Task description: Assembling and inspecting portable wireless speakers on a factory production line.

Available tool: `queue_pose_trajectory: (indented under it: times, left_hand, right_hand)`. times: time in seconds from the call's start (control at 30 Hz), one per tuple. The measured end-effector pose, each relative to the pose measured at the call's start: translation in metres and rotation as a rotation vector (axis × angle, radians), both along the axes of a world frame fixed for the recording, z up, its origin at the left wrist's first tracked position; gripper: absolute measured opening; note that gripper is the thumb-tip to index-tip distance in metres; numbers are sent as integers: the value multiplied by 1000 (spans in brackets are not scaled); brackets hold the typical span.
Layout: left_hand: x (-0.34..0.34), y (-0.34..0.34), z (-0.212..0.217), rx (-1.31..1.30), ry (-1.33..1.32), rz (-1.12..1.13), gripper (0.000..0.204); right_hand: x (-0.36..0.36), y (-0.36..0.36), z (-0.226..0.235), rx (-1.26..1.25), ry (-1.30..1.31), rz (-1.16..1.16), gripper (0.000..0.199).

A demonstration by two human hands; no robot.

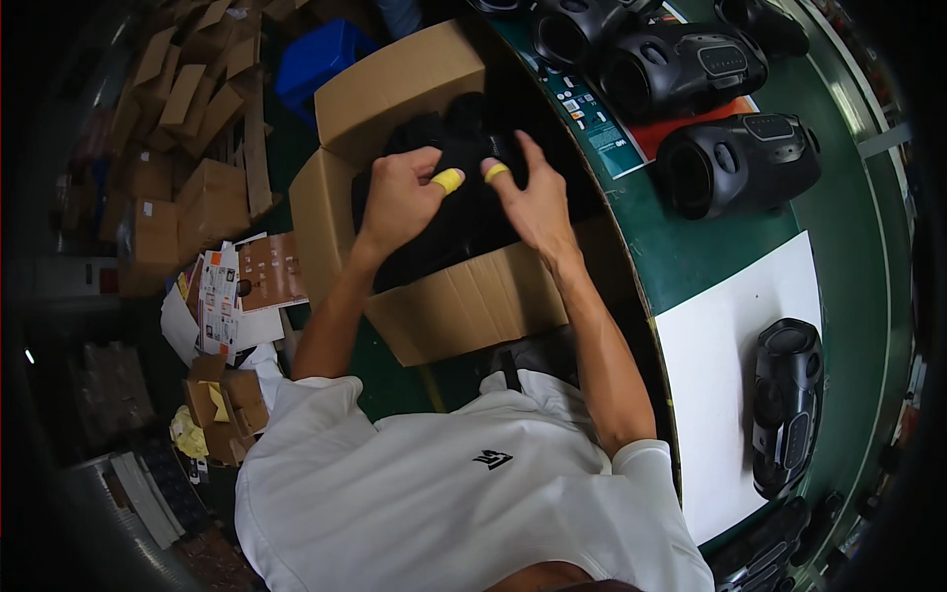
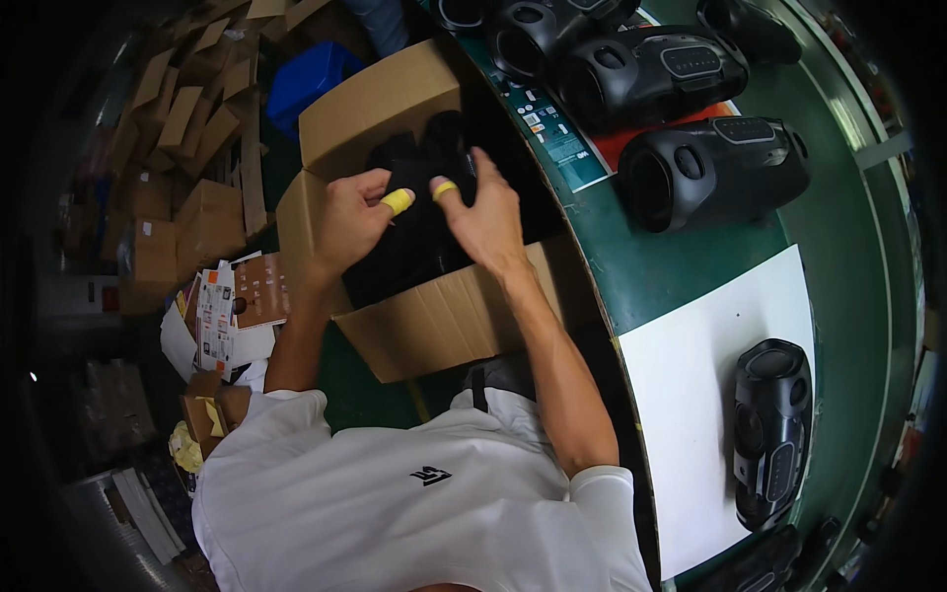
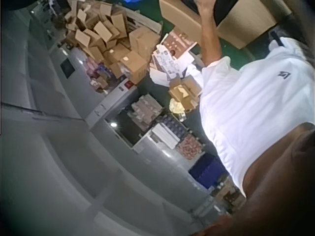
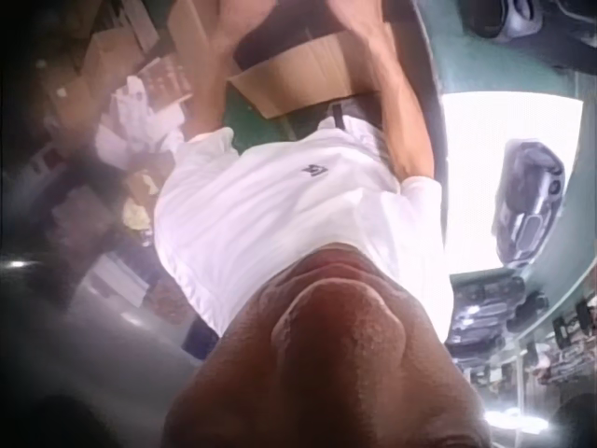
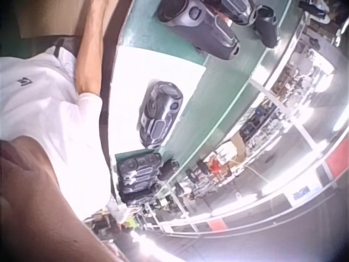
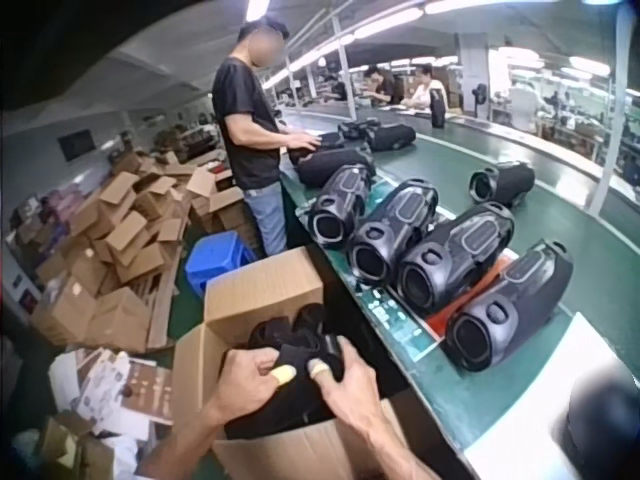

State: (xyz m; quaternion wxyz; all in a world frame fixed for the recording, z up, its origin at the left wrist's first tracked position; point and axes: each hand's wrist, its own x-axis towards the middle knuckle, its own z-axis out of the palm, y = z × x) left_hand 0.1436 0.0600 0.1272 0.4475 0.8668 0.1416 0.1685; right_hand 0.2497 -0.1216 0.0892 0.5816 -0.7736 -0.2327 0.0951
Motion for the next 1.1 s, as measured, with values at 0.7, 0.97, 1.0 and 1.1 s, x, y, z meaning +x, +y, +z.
queue_pose_trajectory:
  times: [0.7,0.97,1.0,1.1]
  left_hand:
    - [14,-44,42,-253,-40,-173,5]
    - [40,-39,46,-91,45,-402,4]
    - [43,-39,51,-57,67,-435,3]
    - [38,-47,57,-1,63,-453,3]
  right_hand:
    - [-11,-20,40,52,65,-77,72]
    - [10,-50,53,96,74,24,90]
    - [13,-55,55,37,88,69,91]
    - [12,-61,60,-4,64,154,92]
